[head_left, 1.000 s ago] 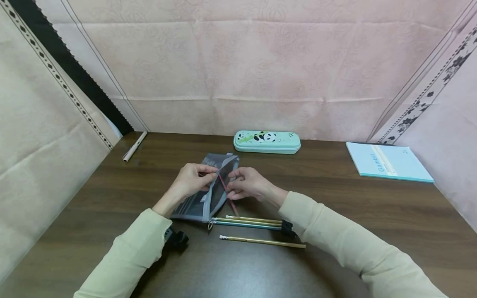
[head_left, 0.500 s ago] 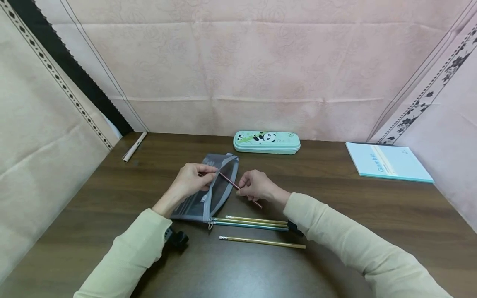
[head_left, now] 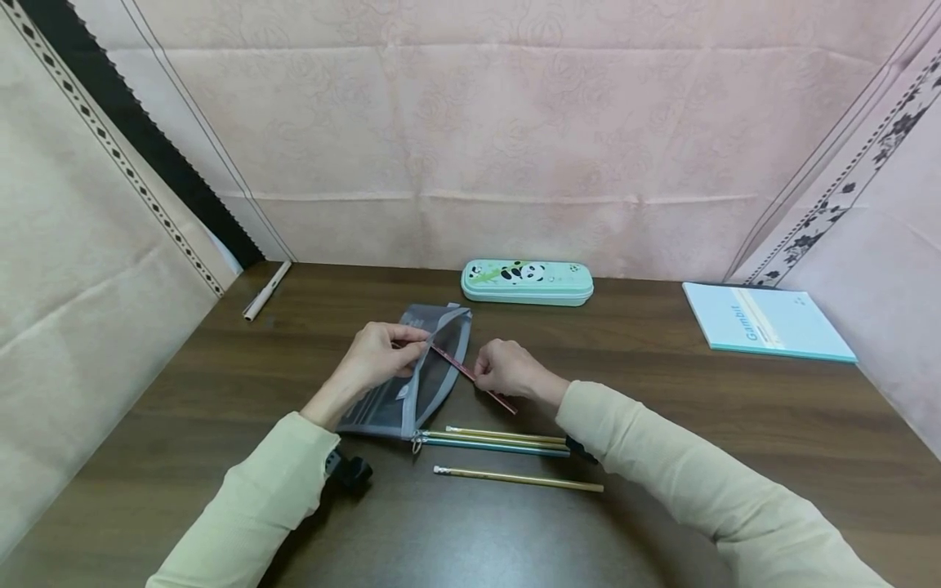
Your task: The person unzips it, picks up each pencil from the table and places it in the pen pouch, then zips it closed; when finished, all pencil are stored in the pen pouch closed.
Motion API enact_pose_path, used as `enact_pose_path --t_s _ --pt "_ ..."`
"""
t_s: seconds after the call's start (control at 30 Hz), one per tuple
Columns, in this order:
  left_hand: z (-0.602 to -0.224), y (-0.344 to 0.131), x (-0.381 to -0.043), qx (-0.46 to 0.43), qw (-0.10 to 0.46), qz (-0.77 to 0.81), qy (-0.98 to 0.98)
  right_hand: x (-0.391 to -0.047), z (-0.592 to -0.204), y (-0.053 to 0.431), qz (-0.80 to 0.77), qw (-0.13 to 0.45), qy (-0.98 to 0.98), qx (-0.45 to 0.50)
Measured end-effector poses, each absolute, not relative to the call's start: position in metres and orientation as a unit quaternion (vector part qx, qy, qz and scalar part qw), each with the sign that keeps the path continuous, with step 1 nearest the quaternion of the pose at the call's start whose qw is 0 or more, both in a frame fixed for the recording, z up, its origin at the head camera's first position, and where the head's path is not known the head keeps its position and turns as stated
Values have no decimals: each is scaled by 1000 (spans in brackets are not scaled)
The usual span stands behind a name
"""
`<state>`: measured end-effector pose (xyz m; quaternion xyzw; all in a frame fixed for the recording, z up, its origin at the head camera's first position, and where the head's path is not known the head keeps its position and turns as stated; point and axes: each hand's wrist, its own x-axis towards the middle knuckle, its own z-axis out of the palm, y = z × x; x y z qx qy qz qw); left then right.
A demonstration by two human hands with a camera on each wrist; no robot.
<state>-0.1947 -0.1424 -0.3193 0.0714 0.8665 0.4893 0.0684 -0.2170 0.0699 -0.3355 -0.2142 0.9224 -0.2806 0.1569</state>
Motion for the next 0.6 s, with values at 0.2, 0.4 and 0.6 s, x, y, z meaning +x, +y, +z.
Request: enact_pose_path --t_s 0.2,0.4,0.6 --pt "-320 -143 -194 70 68 490 866 -217 -332 68 -412 267 860 -139" --pt "-319 -143 -193 68 71 489 867 -217 -329 61 -522 360 769 -81" --pt "-319 -143 -194 67 68 493 865 -217 -330 48 -584 385 711 -69"
